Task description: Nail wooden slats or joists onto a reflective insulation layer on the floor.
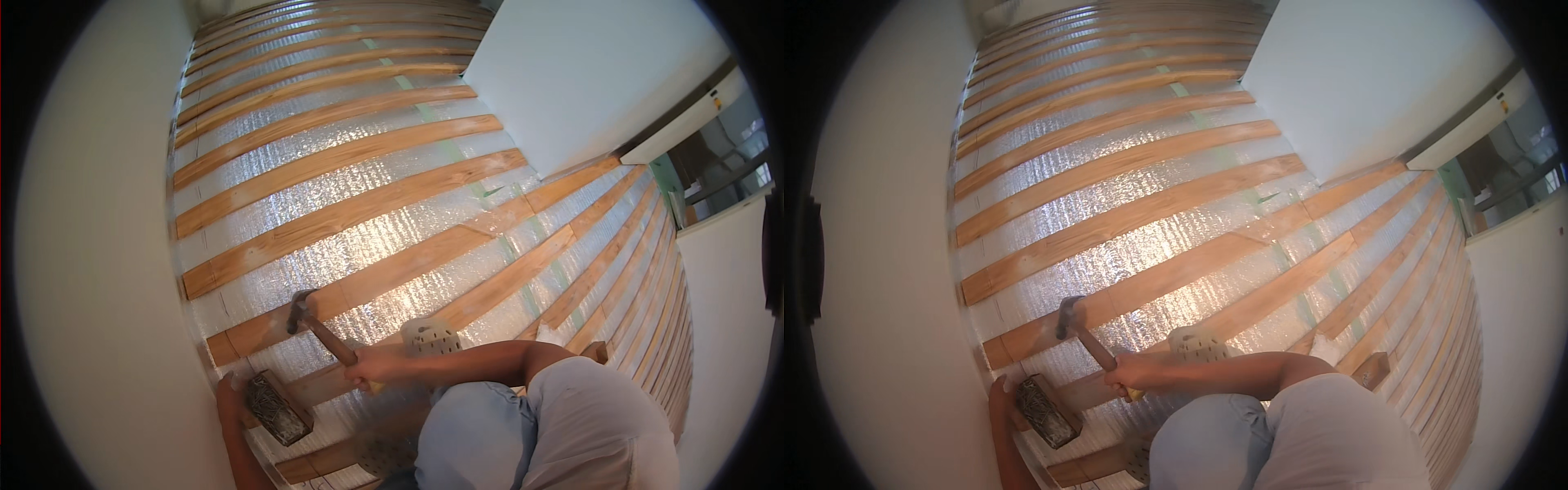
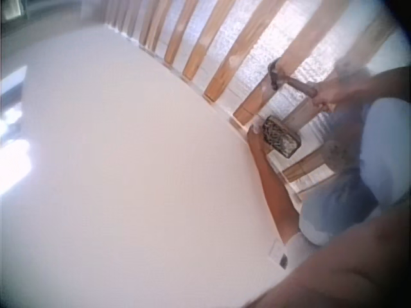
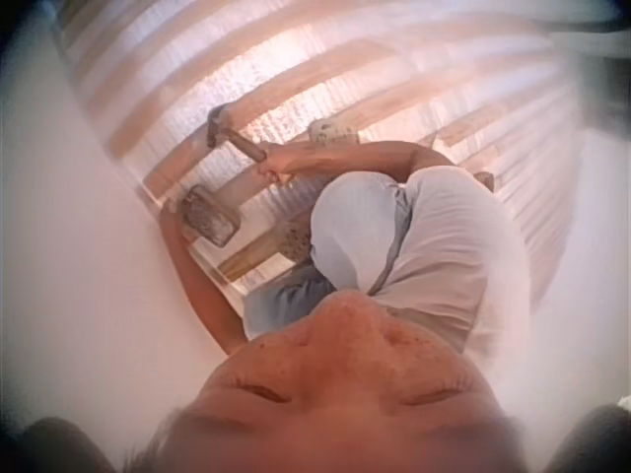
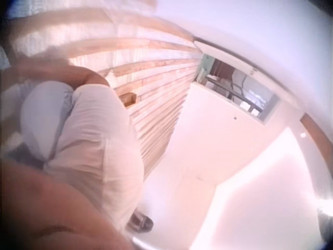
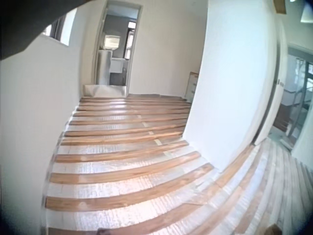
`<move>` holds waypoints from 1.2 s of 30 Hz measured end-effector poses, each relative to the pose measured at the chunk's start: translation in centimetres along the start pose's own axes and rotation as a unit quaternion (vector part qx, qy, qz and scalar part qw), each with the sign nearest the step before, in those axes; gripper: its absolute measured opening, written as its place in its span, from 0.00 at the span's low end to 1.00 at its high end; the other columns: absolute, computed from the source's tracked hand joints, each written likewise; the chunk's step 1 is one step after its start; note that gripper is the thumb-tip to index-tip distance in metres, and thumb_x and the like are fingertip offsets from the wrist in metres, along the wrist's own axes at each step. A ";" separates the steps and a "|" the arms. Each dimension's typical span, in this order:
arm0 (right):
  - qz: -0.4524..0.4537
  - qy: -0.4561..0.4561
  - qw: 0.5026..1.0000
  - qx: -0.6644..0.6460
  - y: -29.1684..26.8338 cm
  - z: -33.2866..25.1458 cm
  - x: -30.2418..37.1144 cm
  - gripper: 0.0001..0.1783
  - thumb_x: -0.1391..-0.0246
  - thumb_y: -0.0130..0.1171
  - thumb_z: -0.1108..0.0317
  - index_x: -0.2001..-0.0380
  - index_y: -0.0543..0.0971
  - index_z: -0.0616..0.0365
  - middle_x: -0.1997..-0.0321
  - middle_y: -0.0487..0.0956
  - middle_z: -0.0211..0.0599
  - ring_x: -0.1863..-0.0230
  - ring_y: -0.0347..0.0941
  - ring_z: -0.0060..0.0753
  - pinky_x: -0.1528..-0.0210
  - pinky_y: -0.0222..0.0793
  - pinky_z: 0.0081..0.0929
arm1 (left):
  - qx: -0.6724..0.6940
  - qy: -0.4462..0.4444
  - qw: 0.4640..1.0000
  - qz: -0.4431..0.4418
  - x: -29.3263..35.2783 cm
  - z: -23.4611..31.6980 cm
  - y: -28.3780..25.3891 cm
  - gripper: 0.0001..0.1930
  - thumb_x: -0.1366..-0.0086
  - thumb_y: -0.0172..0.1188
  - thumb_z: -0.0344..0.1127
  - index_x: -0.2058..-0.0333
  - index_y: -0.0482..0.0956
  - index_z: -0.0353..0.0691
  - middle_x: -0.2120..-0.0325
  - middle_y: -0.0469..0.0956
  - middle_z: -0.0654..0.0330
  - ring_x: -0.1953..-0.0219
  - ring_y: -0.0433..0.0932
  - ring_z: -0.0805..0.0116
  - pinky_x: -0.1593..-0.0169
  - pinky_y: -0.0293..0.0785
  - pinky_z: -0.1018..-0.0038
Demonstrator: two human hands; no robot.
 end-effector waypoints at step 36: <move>0.082 -0.124 0.973 0.179 -12.0 4.5 -4.4 0.15 0.45 0.61 0.61 0.69 0.71 0.64 0.83 0.74 0.32 0.85 0.71 0.24 0.82 0.67 0.28 | -0.051 -0.106 0.991 0.071 -7.6 14.5 -2.2 0.57 0.57 0.73 0.52 0.36 0.50 0.31 0.46 0.66 0.37 0.43 0.67 0.44 0.41 0.66 0.60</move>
Point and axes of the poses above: each hand's wrist, its own x-axis away from the middle knuckle, its own y-axis out of the palm, z = x × y, the point moved 4 cm from there along -x, towards the middle knuckle
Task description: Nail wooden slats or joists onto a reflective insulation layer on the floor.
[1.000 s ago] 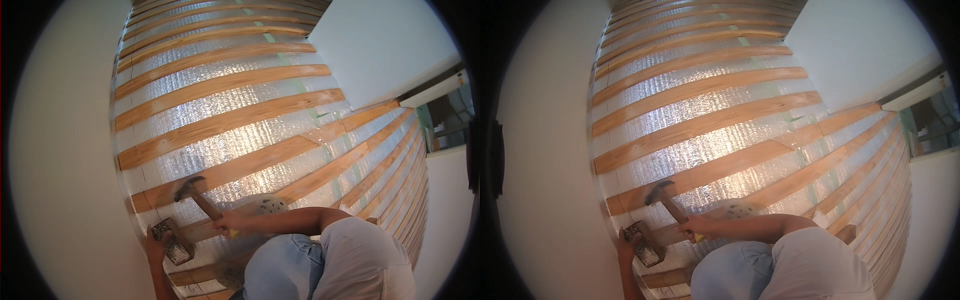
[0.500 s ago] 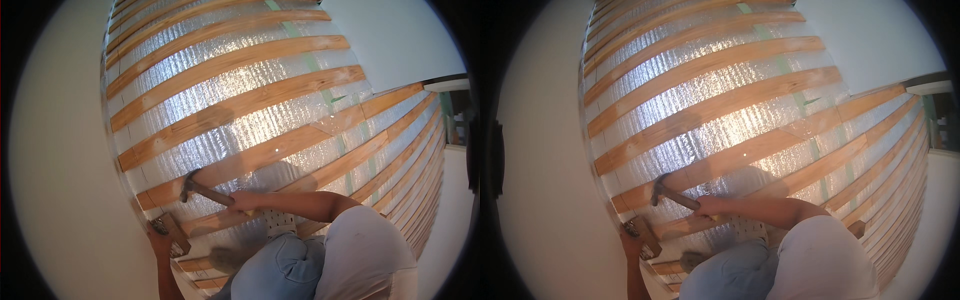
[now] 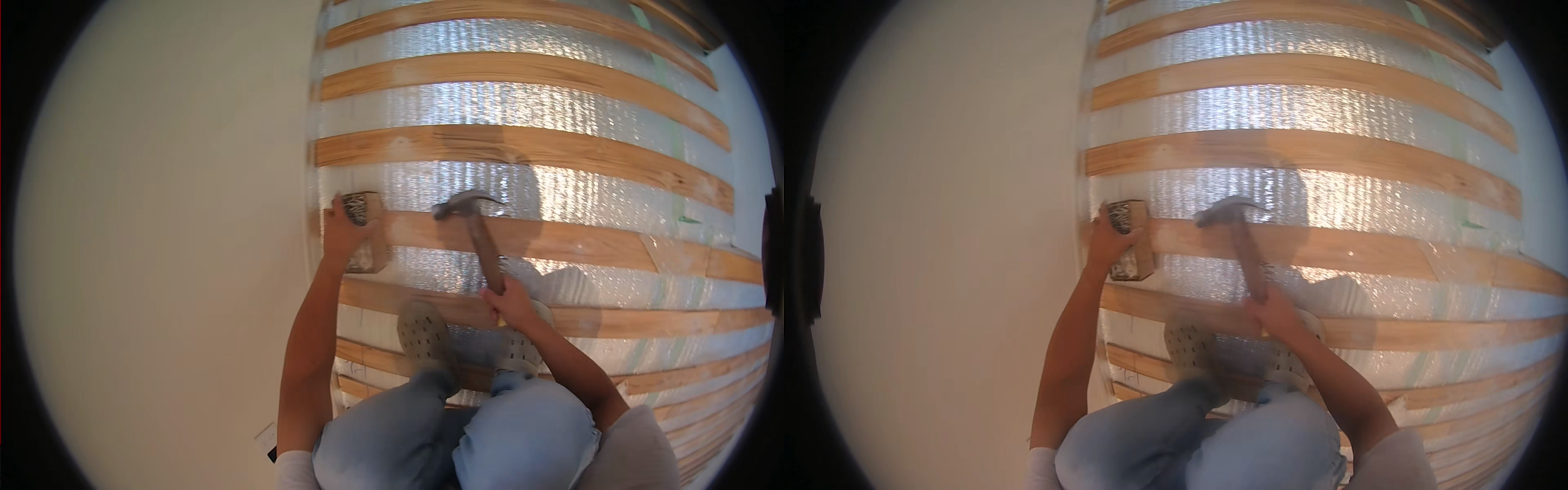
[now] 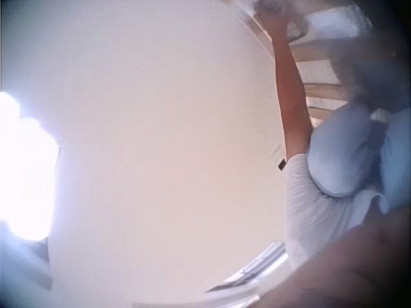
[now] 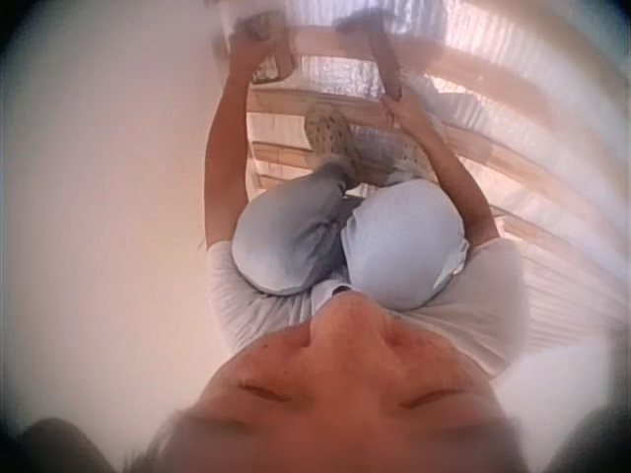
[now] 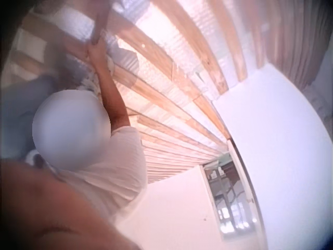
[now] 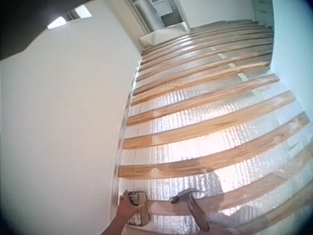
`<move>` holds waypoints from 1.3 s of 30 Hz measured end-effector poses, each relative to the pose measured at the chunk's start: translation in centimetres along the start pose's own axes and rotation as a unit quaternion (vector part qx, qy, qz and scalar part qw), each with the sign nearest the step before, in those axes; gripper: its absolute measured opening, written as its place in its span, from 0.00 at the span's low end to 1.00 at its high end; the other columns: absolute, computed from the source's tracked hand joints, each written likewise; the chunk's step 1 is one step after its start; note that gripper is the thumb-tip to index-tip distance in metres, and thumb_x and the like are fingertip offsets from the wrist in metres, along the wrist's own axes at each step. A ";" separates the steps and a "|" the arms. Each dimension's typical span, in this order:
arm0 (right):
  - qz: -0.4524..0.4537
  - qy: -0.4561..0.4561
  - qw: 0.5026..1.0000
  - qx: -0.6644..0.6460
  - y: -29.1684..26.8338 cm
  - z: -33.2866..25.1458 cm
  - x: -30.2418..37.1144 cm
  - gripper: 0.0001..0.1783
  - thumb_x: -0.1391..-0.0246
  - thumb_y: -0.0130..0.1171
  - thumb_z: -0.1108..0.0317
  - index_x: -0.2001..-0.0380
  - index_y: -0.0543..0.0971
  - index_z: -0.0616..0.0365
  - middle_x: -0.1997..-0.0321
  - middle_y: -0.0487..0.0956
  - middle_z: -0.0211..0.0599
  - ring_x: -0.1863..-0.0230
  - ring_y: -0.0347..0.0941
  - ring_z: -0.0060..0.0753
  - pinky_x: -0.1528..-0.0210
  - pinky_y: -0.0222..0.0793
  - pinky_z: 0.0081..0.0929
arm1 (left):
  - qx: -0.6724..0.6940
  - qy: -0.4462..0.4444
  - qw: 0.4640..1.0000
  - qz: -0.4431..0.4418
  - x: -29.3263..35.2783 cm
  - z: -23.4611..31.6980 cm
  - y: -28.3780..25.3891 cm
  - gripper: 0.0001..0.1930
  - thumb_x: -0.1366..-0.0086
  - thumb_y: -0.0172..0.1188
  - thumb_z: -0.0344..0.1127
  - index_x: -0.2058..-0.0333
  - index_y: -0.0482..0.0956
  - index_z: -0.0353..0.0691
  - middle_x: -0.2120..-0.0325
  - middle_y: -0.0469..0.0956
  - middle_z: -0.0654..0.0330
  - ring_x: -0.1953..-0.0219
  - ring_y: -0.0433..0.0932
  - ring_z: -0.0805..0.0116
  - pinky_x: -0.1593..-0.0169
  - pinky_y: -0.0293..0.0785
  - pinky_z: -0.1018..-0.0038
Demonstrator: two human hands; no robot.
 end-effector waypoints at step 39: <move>0.091 0.061 0.994 -0.001 -0.4 -3.2 1.2 0.17 0.54 0.56 0.63 0.64 0.74 0.65 0.74 0.79 0.48 0.73 0.79 0.41 0.69 0.74 0.36 | 0.073 0.271 0.957 0.072 9.3 -1.2 -0.9 0.16 0.33 0.53 0.35 0.54 0.77 0.28 0.55 0.77 0.41 0.53 0.75 0.46 0.47 0.70 0.60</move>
Point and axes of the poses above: each hand's wrist, its own x-axis away from the middle knuckle, its own y-axis out of the palm, z = x × y, the point moved 4 cm from there along -x, towards the middle knuckle
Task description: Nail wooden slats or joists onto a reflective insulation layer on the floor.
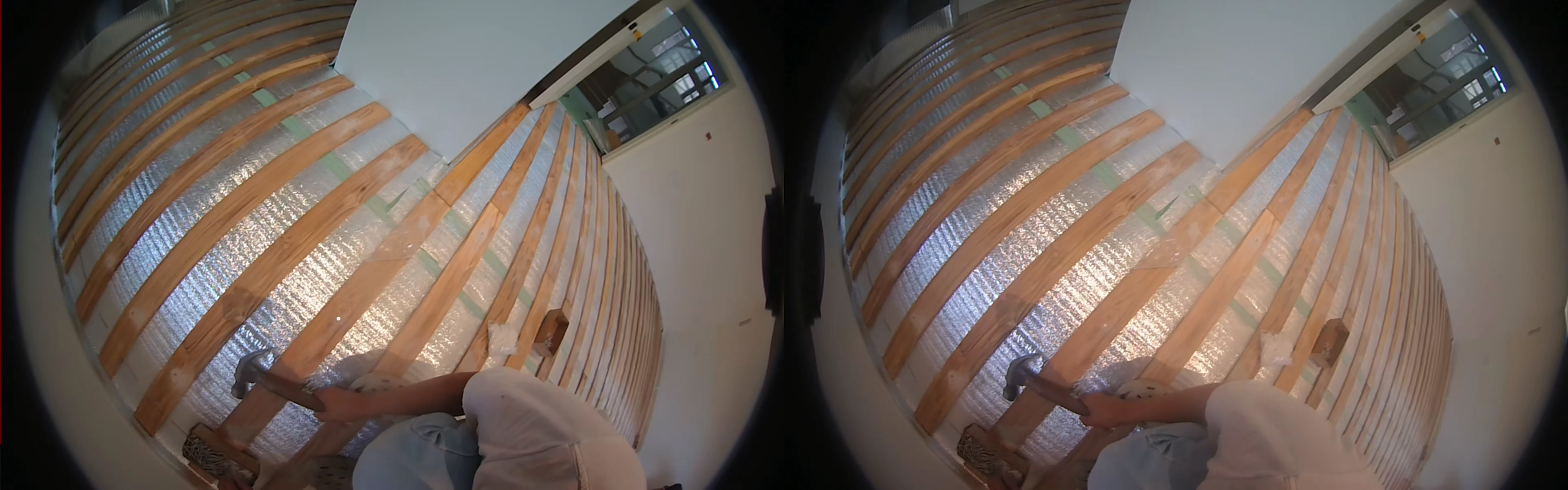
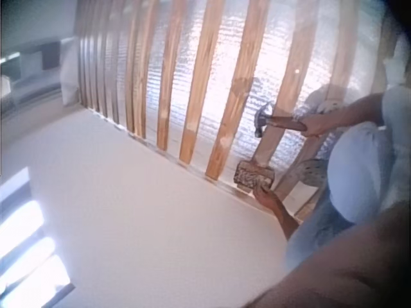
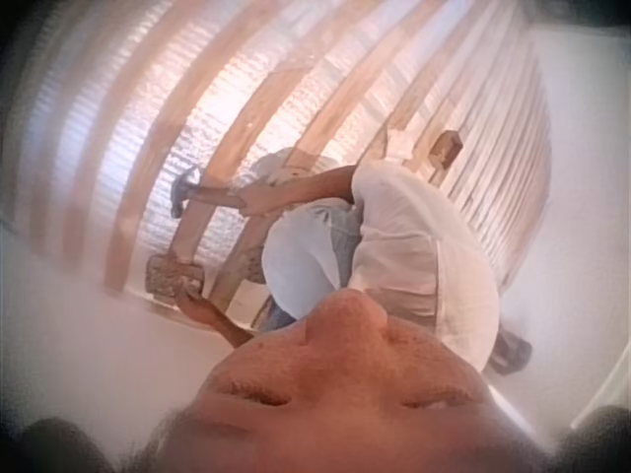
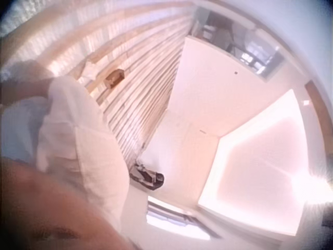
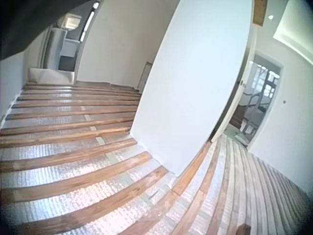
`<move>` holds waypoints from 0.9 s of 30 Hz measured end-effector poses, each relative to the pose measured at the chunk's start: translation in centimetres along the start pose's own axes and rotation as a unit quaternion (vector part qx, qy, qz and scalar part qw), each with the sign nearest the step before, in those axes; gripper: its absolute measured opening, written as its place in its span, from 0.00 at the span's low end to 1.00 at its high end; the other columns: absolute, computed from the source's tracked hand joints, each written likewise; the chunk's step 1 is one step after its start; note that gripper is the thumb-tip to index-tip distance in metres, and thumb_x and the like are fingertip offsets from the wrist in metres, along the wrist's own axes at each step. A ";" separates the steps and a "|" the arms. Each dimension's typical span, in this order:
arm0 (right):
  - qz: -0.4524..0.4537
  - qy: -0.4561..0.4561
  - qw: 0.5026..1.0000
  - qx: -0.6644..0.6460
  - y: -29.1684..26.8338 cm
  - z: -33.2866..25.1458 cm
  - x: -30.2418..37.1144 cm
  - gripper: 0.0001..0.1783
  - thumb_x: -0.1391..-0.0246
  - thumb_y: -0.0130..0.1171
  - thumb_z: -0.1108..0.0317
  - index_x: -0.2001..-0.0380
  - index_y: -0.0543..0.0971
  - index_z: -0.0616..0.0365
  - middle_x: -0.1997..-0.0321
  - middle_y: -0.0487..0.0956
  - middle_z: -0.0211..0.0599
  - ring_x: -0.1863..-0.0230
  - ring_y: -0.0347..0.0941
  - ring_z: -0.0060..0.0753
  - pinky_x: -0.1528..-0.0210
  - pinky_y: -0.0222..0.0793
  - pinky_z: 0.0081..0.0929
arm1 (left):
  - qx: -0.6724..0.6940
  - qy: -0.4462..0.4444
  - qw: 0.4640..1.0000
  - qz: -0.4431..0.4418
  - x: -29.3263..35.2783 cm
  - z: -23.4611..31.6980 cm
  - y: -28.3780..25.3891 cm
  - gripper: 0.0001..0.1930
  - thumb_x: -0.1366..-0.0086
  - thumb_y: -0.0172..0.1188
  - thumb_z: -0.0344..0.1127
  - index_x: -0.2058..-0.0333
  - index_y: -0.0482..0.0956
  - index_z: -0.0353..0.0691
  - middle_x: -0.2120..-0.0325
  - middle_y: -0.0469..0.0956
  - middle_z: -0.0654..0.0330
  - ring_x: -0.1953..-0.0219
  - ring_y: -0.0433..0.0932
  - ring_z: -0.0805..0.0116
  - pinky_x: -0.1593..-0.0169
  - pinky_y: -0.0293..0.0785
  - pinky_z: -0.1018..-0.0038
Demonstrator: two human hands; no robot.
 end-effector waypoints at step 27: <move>-0.052 0.080 0.995 -0.018 1.1 -1.8 -0.4 0.14 0.45 0.59 0.66 0.66 0.69 0.66 0.80 0.74 0.36 0.85 0.72 0.26 0.81 0.69 0.27 | 0.172 -0.088 0.978 0.083 -21.0 -3.5 6.2 0.06 0.44 0.58 0.30 0.69 0.79 0.36 0.74 0.74 0.51 0.70 0.74 0.56 0.63 0.70 0.65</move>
Point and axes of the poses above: each hand's wrist, its own x-axis away from the middle knuckle, its own y-axis out of the palm, z = x × y, the point moved 4 cm from there along -x, towards the middle knuckle
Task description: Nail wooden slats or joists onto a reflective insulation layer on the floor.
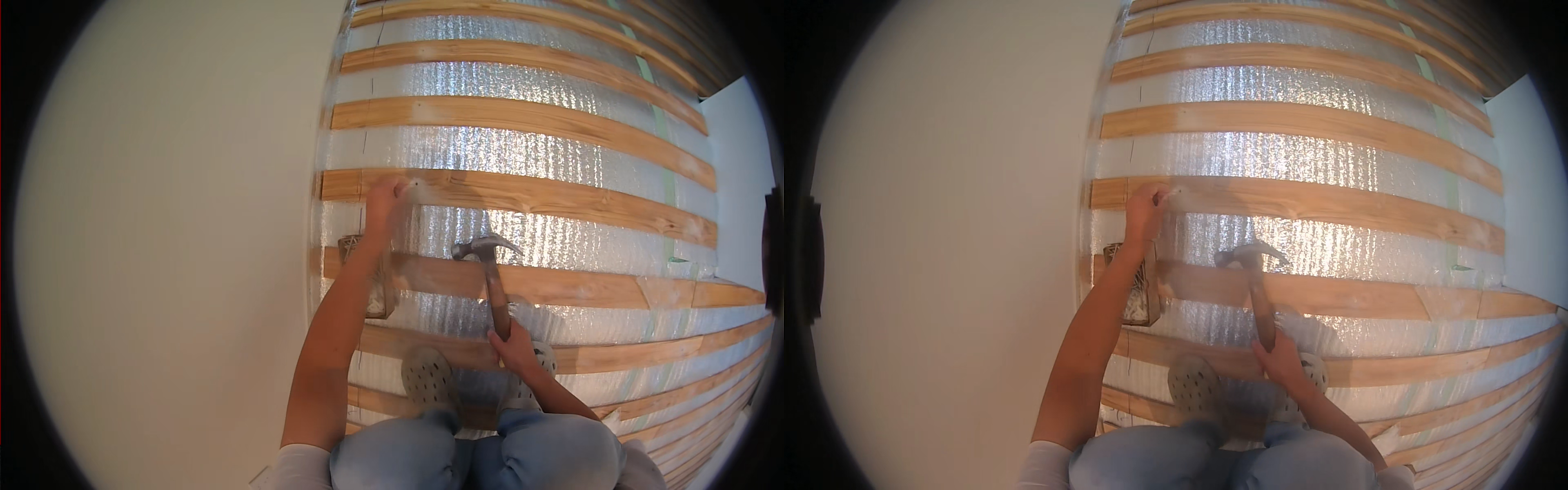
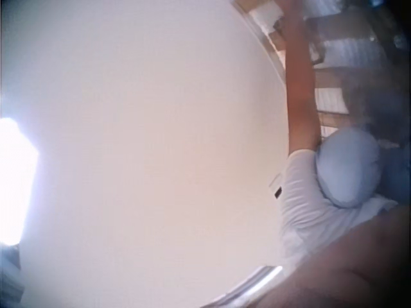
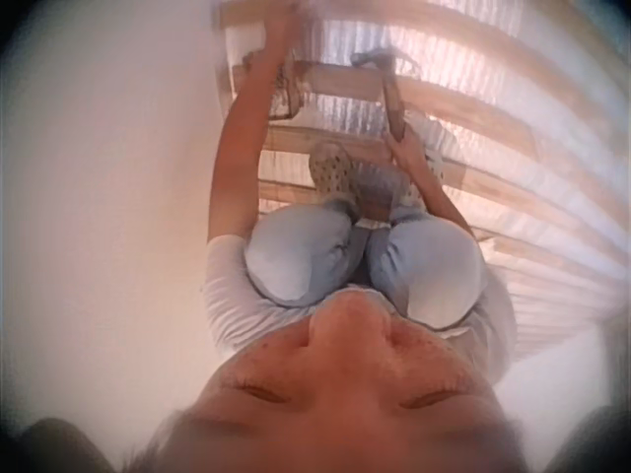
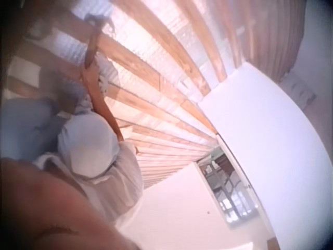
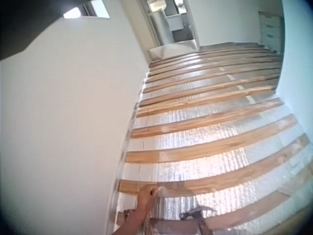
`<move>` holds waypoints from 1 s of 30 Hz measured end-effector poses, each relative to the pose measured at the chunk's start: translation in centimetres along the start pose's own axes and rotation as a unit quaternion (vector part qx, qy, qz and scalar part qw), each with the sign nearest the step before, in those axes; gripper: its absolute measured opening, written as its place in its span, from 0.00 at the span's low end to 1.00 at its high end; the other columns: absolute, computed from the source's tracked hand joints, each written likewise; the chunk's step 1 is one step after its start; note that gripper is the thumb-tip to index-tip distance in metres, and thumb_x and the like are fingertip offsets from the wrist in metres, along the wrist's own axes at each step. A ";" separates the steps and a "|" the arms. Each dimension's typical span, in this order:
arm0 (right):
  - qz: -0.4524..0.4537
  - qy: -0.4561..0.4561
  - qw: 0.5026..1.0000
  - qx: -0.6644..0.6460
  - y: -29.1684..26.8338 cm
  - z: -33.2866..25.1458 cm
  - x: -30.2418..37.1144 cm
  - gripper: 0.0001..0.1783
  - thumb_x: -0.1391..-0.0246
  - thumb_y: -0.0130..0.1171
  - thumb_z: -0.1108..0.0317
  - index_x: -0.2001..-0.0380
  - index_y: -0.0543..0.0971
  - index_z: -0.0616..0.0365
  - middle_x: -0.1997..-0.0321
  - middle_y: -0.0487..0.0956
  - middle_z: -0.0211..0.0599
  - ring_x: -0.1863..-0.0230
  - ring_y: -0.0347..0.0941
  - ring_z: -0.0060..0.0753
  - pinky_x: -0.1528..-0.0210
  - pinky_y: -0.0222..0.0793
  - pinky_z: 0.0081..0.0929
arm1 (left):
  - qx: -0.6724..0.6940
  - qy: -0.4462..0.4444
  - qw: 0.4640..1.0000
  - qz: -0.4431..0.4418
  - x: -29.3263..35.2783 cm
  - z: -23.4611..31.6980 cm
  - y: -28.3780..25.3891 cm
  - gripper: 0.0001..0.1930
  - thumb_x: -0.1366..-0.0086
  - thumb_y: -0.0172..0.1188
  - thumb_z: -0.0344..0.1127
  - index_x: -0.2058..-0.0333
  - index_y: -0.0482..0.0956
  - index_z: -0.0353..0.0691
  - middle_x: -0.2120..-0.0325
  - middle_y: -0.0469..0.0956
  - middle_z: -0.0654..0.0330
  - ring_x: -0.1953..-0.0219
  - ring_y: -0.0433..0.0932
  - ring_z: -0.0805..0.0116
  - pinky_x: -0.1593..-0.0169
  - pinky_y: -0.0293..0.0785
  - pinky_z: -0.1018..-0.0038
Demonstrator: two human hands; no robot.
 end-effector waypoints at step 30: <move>0.035 -0.149 0.957 0.246 -0.5 -5.1 -1.6 0.19 0.45 0.59 0.58 0.61 0.72 0.65 0.76 0.77 0.53 0.72 0.76 0.54 0.70 0.68 0.42 | -0.309 0.161 0.926 -0.149 -2.1 0.4 2.4 0.09 0.43 0.51 0.28 0.65 0.77 0.35 0.60 0.75 0.50 0.59 0.76 0.51 0.52 0.72 0.60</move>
Point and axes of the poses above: each hand's wrist, its own x-axis away from the middle knuckle, its own y-axis out of the palm, z = x × y, the point moved 4 cm from there along -x, towards the middle knuckle
